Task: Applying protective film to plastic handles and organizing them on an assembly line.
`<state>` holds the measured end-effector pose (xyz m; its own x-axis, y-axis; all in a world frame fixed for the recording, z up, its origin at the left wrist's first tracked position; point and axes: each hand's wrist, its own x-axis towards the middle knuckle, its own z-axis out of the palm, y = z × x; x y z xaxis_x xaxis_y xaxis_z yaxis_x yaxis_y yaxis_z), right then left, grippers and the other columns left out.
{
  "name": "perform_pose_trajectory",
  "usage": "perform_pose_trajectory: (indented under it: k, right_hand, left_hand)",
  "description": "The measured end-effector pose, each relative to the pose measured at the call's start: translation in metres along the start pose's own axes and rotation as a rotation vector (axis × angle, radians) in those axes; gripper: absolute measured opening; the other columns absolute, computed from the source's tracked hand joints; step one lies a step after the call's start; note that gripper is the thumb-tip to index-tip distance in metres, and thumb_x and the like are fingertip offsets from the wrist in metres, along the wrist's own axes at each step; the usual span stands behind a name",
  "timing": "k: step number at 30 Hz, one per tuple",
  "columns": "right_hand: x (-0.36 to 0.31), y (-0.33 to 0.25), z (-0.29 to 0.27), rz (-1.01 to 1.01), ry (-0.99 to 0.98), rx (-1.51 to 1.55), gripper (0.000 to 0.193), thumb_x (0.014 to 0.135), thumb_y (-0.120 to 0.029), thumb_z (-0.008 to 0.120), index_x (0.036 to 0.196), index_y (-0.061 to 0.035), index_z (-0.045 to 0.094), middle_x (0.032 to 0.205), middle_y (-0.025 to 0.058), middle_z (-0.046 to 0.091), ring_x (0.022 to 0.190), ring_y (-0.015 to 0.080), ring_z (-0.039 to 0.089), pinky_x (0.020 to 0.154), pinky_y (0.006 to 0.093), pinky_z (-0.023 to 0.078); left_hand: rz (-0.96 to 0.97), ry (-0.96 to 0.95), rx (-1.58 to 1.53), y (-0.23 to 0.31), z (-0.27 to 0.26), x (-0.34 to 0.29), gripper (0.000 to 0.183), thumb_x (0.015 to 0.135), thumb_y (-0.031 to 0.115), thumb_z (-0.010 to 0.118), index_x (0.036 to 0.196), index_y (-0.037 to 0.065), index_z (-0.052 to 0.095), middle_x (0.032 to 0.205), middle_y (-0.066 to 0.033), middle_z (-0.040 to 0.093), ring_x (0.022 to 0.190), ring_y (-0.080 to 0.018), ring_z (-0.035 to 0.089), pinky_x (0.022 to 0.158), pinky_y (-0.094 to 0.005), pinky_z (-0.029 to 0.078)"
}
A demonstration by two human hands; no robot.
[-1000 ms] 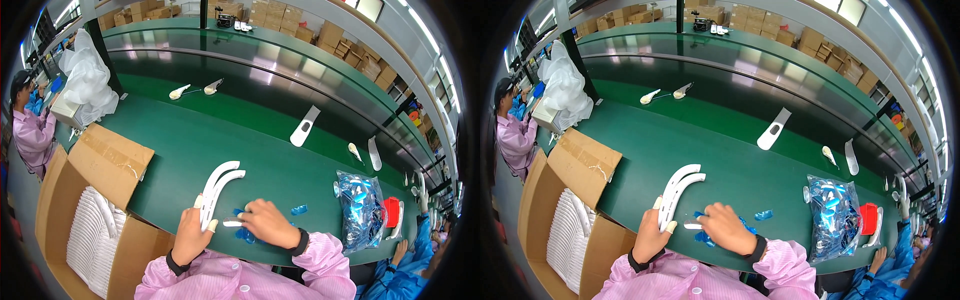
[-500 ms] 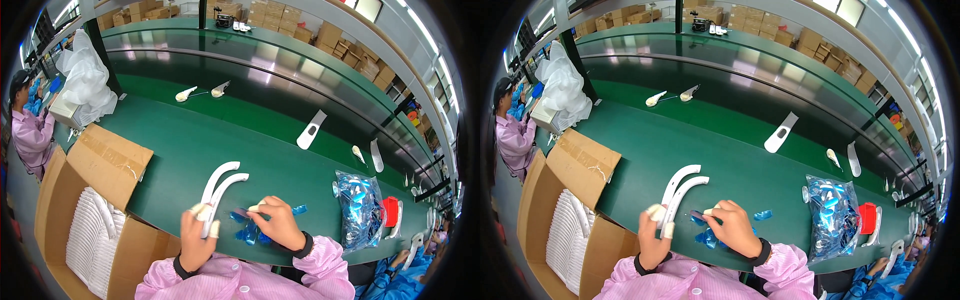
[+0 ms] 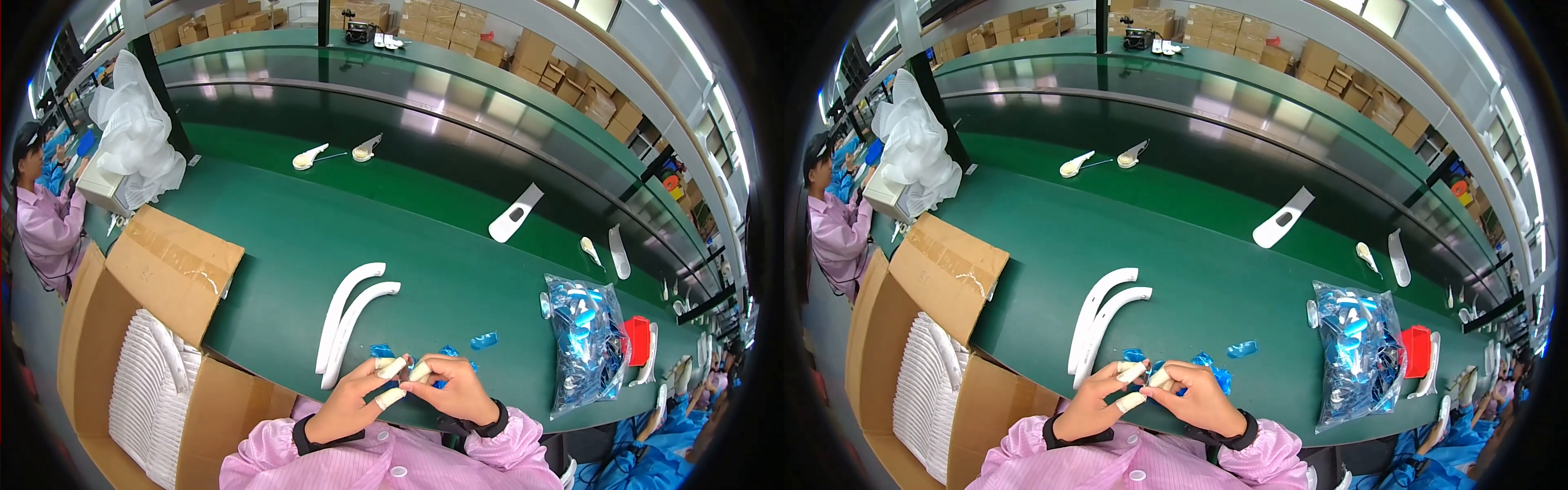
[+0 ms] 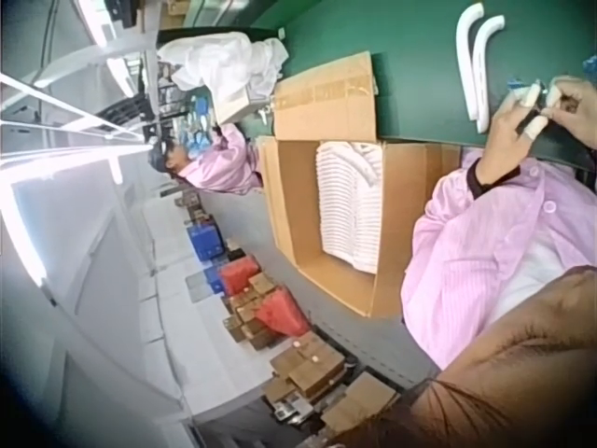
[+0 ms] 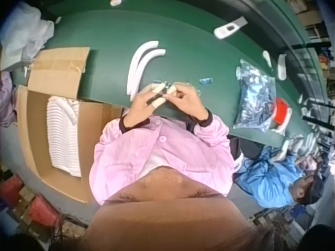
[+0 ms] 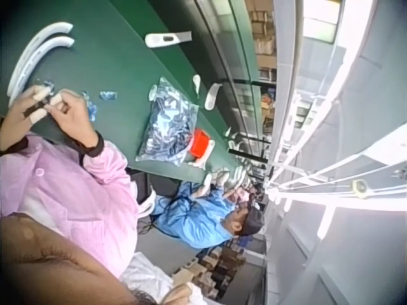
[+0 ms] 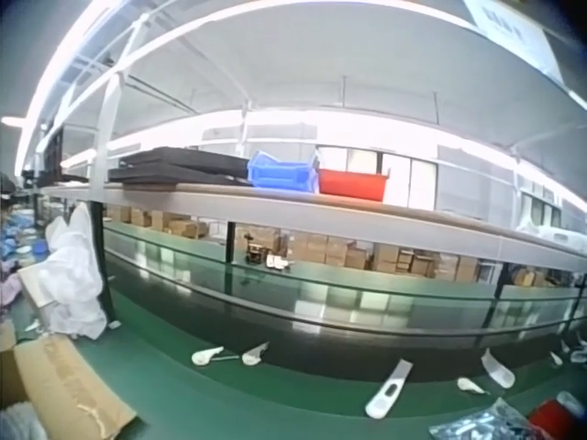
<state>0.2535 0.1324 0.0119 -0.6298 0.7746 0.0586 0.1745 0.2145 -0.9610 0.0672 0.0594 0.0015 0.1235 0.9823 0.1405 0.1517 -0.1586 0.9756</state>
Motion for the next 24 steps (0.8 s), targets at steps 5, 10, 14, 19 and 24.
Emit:
perform_pose_trajectory:
  k: [5, 10, 14, 19, 24]
  right_hand:
    - [0.002, 0.000, 0.000, -0.100, -0.075, 0.042, 0.012, 0.081, -0.003, 0.072, 0.079, 0.0026, 0.061, 0.075, 0.0048, 0.058, 0.058, 0.0067, 0.048, 0.049, 0.0219, 0.037]
    - [-0.002, 0.002, -0.009, -0.137, 0.127, -0.168, 0.012, 0.073, 0.000, 0.072, 0.078, 0.0004, 0.062, 0.074, 0.0063, 0.058, 0.061, 0.0126, 0.055, 0.055, 0.0258, 0.044]
    - [-0.012, -0.007, -0.030, -0.297, 0.567, -0.597, 0.018, 0.061, 0.003, 0.072, 0.072, -0.0030, 0.059, 0.075, 0.0098, 0.060, 0.068, 0.0275, 0.059, 0.061, 0.0348, 0.047]
    - [-0.041, 0.012, -0.031, -0.197, -0.011, -1.079, 0.016, 0.066, -0.006, 0.073, 0.078, -0.0023, 0.062, 0.091, 0.0095, 0.061, 0.092, 0.0287, 0.056, 0.078, 0.0349, 0.045]
    - [-0.035, -0.025, -0.039, -0.168, 0.057, -0.912, 0.026, 0.068, -0.013, 0.077, 0.090, -0.0032, 0.066, 0.095, 0.0093, 0.062, 0.094, 0.0285, 0.056, 0.083, 0.0355, 0.043]
  left_hand:
    - [0.015, -0.112, -0.050, -0.012, -0.002, -0.002, 0.034, 0.088, 0.008, 0.063, 0.121, 0.001, 0.059, 0.112, -0.0115, 0.055, 0.094, -0.0235, 0.057, 0.082, -0.0309, 0.046]
    - [0.059, -0.045, 0.059, -0.012, -0.003, -0.001, 0.030, 0.089, 0.009, 0.060, 0.119, 0.004, 0.061, 0.103, -0.0112, 0.056, 0.085, -0.0230, 0.055, 0.075, -0.0318, 0.046]
    - [-0.105, 0.046, 0.126, 0.002, -0.006, 0.000, 0.021, 0.087, 0.007, 0.062, 0.108, 0.003, 0.065, 0.092, -0.0074, 0.059, 0.074, -0.0165, 0.053, 0.066, -0.0268, 0.043]
    - [-0.103, 0.071, 0.170, 0.002, -0.004, 0.001, 0.018, 0.087, 0.011, 0.063, 0.103, 0.003, 0.064, 0.087, -0.0077, 0.059, 0.069, -0.0192, 0.054, 0.060, -0.0284, 0.043]
    - [-0.109, 0.137, 0.124, -0.001, 0.001, 0.002, 0.016, 0.085, 0.011, 0.067, 0.097, 0.002, 0.064, 0.082, -0.0057, 0.060, 0.065, -0.0146, 0.052, 0.056, -0.0264, 0.040]
